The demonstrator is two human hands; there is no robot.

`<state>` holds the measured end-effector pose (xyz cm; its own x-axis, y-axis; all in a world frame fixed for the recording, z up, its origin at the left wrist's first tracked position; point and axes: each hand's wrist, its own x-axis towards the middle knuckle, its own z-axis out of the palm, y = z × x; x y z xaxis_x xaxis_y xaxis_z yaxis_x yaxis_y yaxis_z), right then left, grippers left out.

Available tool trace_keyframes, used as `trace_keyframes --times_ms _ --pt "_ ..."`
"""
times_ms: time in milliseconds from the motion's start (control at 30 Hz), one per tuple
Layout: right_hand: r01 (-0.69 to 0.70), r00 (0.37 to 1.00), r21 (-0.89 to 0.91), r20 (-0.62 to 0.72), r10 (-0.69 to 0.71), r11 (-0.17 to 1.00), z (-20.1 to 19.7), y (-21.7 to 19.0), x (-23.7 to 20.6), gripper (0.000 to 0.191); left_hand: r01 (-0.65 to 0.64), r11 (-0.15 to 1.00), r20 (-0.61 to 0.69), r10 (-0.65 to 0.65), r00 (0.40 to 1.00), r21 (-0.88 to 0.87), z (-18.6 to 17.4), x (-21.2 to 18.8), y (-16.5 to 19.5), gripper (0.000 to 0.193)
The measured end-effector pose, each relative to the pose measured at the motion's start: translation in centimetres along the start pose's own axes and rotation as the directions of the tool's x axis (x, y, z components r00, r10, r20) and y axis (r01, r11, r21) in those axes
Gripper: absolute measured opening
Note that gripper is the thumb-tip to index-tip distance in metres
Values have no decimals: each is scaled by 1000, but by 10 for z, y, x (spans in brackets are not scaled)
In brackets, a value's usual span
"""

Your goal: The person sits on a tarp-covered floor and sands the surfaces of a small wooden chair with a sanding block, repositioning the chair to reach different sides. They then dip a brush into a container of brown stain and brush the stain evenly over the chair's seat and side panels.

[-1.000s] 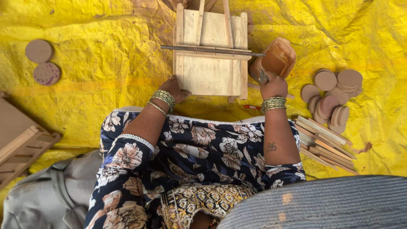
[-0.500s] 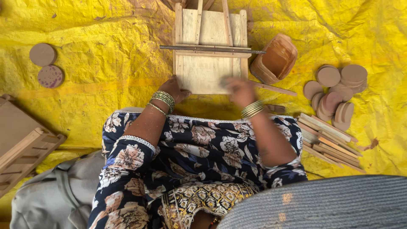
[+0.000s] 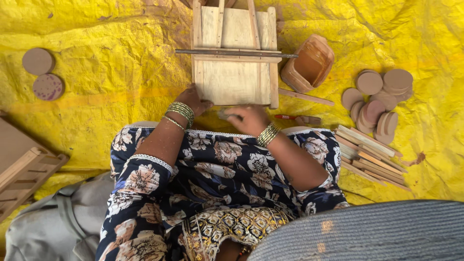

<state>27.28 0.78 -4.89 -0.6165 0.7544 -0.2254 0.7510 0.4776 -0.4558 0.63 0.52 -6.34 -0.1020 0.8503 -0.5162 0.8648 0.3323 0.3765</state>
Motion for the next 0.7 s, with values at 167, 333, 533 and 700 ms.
trace_keyframes --times_ms 167,333,533,700 --pt "311 897 514 -436 -69 799 -25 33 7 17 -6 1000 -11 6 1000 -7 -7 -13 8 116" --pt "60 665 276 -728 168 959 -72 163 -19 15 14 1000 6 -14 1000 7 -28 -43 19 112" --pt "-203 686 26 -709 161 979 -59 163 -36 16 20 987 -12 -22 1000 -158 -53 -61 28 106" --pt "-117 961 -85 -259 92 989 0 16 -20 36 -9 970 -142 -26 989 -243 -62 -38 32 114"
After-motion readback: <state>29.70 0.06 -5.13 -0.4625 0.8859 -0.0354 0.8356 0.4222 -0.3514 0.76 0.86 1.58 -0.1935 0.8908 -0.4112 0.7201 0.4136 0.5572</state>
